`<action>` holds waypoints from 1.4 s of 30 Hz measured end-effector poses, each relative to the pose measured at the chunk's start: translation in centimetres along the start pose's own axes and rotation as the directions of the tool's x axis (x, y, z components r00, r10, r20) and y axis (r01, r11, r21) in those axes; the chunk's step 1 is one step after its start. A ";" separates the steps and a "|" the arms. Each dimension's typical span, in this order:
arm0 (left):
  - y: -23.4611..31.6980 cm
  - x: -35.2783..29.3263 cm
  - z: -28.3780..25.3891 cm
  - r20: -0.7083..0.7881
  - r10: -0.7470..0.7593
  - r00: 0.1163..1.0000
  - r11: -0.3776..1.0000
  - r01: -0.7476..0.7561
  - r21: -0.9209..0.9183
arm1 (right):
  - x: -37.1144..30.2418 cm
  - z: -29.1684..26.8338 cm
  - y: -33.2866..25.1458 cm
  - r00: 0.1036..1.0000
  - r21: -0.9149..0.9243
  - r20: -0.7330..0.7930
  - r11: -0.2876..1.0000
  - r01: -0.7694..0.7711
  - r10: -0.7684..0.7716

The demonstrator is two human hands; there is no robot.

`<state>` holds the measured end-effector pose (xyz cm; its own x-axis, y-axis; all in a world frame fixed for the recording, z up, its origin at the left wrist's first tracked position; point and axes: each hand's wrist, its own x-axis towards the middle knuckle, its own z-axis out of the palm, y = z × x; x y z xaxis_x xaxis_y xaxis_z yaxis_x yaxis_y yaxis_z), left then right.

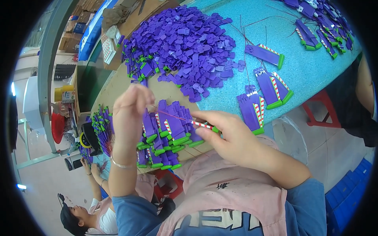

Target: The person assembles plastic toy parts by fitting pieces together by hand and stacking the assembled items on the table.

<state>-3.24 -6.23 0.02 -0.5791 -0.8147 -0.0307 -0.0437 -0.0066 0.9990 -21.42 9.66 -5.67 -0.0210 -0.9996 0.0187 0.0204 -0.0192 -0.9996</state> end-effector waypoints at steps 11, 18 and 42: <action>-4.8 4.7 -1.6 0.381 0.292 0.877 0.038 -0.409 0.912 | -0.7 0.1 -0.6 0.978 0.035 0.179 0.993 -0.114 0.106; 0.7 -2.7 3.9 0.095 -0.085 0.992 0.934 0.046 0.355 | 0.0 0.9 -0.3 0.949 0.389 0.060 0.869 -0.307 0.309; 0.4 -6.3 1.5 -0.150 0.045 0.988 0.863 0.037 0.504 | -1.2 -0.7 -2.7 0.991 -0.298 -0.037 0.948 0.114 -0.131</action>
<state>-0.84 -0.25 0.52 -0.4520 -0.8918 0.0192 -0.4700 0.2564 0.8446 -22.18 10.91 -2.97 -0.0603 -0.9871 0.1483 -0.2812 -0.1257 -0.9514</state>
